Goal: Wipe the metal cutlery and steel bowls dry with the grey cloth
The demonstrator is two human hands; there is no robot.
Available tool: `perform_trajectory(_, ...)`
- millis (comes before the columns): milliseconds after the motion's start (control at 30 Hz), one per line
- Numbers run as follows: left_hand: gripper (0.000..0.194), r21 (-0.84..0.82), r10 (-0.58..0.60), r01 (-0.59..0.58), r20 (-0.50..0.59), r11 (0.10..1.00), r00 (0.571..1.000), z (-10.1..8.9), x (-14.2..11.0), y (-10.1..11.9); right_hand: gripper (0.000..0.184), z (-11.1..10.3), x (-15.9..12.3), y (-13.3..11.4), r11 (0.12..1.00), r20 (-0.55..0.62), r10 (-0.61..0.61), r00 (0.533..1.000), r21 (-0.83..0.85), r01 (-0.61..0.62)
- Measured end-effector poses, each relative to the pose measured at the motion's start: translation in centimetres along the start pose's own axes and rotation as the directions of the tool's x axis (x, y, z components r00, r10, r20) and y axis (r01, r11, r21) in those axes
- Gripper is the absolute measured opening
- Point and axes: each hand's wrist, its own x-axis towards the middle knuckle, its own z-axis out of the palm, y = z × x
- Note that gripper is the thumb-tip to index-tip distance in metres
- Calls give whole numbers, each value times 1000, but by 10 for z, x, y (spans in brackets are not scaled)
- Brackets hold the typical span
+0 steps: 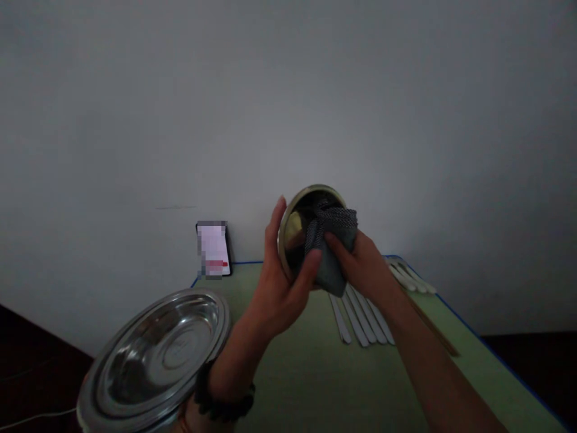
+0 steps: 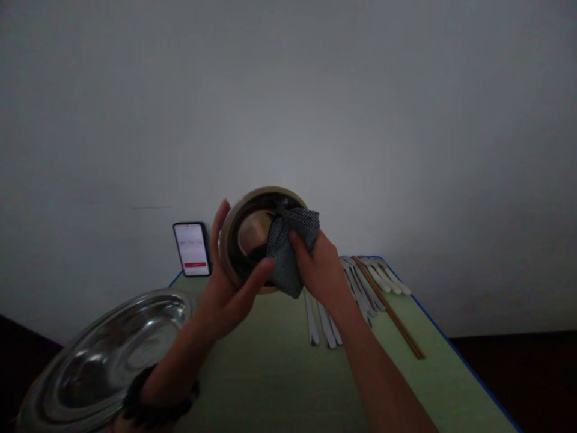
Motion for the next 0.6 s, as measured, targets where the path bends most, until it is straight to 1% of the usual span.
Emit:
perform_trajectory(67,72,3,14,-14,-64,1000,998,-1,1,-2,37,-3,-1,-1,999,70,-28,997,-25,30)
perform_trajectory(100,69,-9,3,-3,-66,1000,998,-5,3,-2,36,-5,-1,-2,997,87,-39,995,-57,44)
perform_trajectory(133,67,-34,-23,22,-43,999,999,-9,5,-2,35,-7,-2,-4,993,92,-47,995,-99,56)
perform_trajectory(200,60,-97,-93,97,45,990,995,-19,8,0,33,-13,-3,-7,980,92,-69,993,-182,85)
perform_trajectory(300,55,-179,-173,215,221,960,960,-32,10,3,29,-20,-6,-12,957,102,-114,988,-257,137)
perform_trajectory(367,55,-178,-194,249,276,952,941,-36,10,4,28,-22,-7,-15,946,108,-132,985,-282,158)
perform_trajectory(433,55,-156,-201,248,270,956,942,-37,9,4,28,-22,-7,-16,943,110,-131,985,-294,158)
perform_trajectory(500,56,-140,-189,225,229,964,955,-36,8,4,30,-21,-6,-15,947,94,-120,988,-287,142)
perform_trajectory(600,64,-112,-137,158,181,981,974,-31,7,3,31,-19,-3,-12,963,45,-90,995,-251,99)
